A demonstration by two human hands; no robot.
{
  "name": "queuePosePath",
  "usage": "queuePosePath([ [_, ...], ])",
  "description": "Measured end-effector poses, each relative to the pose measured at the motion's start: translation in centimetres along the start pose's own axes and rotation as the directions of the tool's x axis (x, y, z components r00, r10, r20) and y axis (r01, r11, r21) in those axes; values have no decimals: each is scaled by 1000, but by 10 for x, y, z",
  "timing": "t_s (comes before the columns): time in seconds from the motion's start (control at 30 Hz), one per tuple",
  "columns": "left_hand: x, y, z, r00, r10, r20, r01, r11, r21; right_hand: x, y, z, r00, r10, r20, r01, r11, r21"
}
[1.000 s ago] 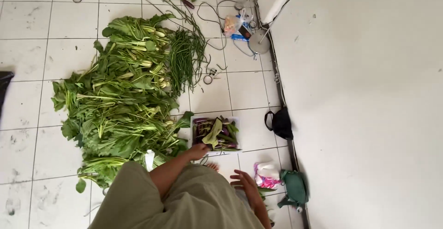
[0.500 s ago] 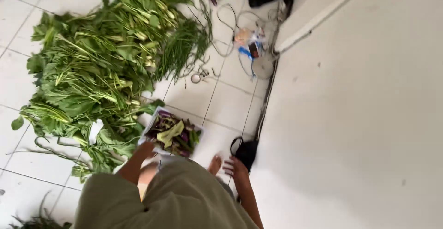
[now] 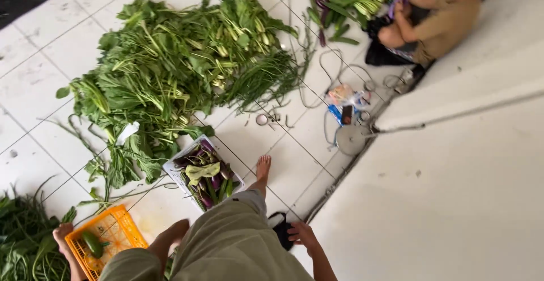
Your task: Bundling long beans and securing them with green tape
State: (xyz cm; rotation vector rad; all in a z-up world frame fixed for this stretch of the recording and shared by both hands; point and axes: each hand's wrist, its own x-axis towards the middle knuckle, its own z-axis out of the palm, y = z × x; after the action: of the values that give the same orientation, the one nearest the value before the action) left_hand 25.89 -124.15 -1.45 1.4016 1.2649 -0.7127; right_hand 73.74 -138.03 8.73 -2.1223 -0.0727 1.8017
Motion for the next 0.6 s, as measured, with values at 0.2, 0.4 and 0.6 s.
queuePosePath([
  [0.2, 92, 152, -79, 929, 138, -342, -281, 866, -414, 156, -65, -60, 967, -89, 237, 248, 515, -821],
  [0.4, 87, 291, -112, 999, 21, 41, -25, 994, 108, 135, -236, -105, 816, -324, 479, 566, 278, -776],
  [0.6, 255, 375, -84, 634, 319, -704, 24, 902, 430, 191, -337, -132, 725, 218, 653, 596, 275, -754],
])
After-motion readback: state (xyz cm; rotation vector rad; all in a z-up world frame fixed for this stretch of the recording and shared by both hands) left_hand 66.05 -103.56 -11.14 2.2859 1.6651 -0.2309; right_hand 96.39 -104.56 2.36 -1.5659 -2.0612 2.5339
